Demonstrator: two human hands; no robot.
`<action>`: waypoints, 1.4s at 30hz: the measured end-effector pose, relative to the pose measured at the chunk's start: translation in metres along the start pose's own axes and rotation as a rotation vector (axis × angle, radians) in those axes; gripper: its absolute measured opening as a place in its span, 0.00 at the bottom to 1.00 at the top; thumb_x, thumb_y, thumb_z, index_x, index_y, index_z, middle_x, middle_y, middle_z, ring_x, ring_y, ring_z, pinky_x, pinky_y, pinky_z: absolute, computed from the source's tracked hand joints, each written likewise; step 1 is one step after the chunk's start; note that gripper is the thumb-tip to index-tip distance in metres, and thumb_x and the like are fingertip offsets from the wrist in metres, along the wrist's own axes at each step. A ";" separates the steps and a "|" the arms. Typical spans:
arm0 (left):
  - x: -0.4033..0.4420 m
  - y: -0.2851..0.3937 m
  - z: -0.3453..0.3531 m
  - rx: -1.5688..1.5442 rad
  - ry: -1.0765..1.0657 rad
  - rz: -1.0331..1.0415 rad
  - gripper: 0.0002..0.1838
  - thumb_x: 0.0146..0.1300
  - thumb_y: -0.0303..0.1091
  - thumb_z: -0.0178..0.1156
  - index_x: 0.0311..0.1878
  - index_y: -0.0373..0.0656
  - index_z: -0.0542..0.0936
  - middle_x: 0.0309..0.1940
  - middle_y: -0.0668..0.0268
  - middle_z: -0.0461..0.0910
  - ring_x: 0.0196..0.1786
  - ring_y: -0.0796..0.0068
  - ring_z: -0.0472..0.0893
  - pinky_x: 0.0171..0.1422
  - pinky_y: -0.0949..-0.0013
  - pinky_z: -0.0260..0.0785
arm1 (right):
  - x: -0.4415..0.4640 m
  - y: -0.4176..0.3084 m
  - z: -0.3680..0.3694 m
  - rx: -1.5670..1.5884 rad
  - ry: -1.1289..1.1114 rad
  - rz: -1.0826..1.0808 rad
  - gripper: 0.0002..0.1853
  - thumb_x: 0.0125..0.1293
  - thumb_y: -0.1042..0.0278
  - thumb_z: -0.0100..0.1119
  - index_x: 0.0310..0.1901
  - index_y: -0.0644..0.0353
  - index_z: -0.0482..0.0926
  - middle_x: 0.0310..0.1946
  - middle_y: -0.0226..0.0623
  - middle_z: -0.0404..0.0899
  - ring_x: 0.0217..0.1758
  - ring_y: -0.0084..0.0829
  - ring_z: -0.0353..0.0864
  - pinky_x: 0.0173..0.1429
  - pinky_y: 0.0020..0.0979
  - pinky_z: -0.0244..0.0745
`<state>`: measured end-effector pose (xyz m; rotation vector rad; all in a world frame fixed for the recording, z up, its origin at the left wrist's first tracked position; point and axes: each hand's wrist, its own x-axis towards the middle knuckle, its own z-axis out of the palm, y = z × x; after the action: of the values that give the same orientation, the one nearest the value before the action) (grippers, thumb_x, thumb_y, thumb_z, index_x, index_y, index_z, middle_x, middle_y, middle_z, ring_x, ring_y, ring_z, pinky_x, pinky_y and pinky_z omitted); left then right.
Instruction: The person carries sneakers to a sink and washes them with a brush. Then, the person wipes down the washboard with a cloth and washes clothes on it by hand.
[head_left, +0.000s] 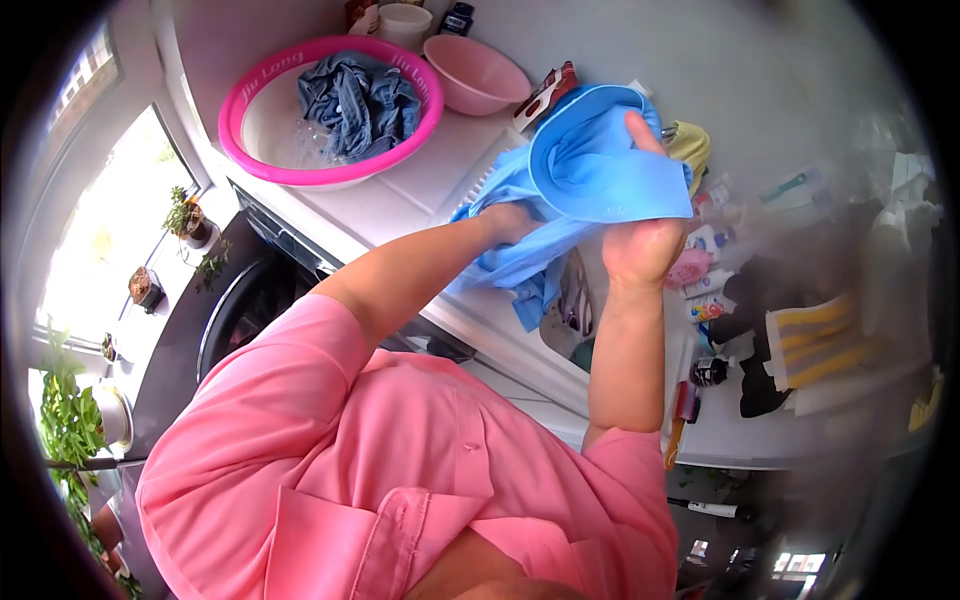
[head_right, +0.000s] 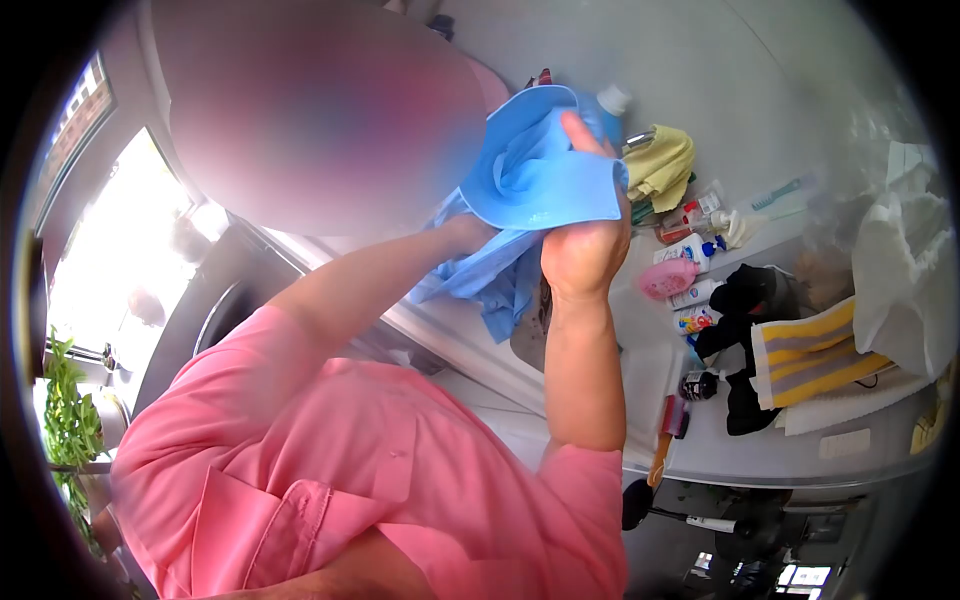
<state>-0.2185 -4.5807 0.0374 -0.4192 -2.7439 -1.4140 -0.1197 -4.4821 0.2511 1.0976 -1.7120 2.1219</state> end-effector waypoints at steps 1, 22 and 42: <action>0.000 -0.004 -0.001 0.018 -0.140 0.064 0.41 0.58 0.68 0.49 0.59 0.37 0.73 0.59 0.42 0.70 0.58 0.54 0.75 0.63 0.63 0.66 | 0.001 -0.001 -0.001 0.031 0.009 0.024 0.25 0.71 0.59 0.38 0.59 0.73 0.71 0.57 0.41 0.72 0.60 0.30 0.68 0.68 0.33 0.58; -0.097 0.057 -0.246 -0.437 0.565 0.083 0.15 0.59 0.39 0.65 0.42 0.38 0.77 0.37 0.66 0.79 0.44 0.78 0.75 0.50 0.74 0.66 | 0.075 0.005 -0.134 -0.439 0.191 0.458 0.22 0.63 0.55 0.62 0.46 0.69 0.78 0.42 0.39 0.80 0.43 0.27 0.76 0.50 0.28 0.69; -0.026 0.154 -0.172 -0.303 0.251 0.320 0.26 0.52 0.35 0.58 0.57 0.38 0.71 0.45 0.54 0.78 0.50 0.63 0.77 0.58 0.66 0.66 | 0.094 -0.004 -0.049 -0.258 -0.372 0.607 0.19 0.59 0.69 0.62 0.52 0.63 0.77 0.38 0.33 0.80 0.35 0.21 0.79 0.39 0.22 0.74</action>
<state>-0.1719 -4.6395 0.2574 -0.6109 -2.1596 -1.6614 -0.2043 -4.4632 0.3127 1.0345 -2.6923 1.9789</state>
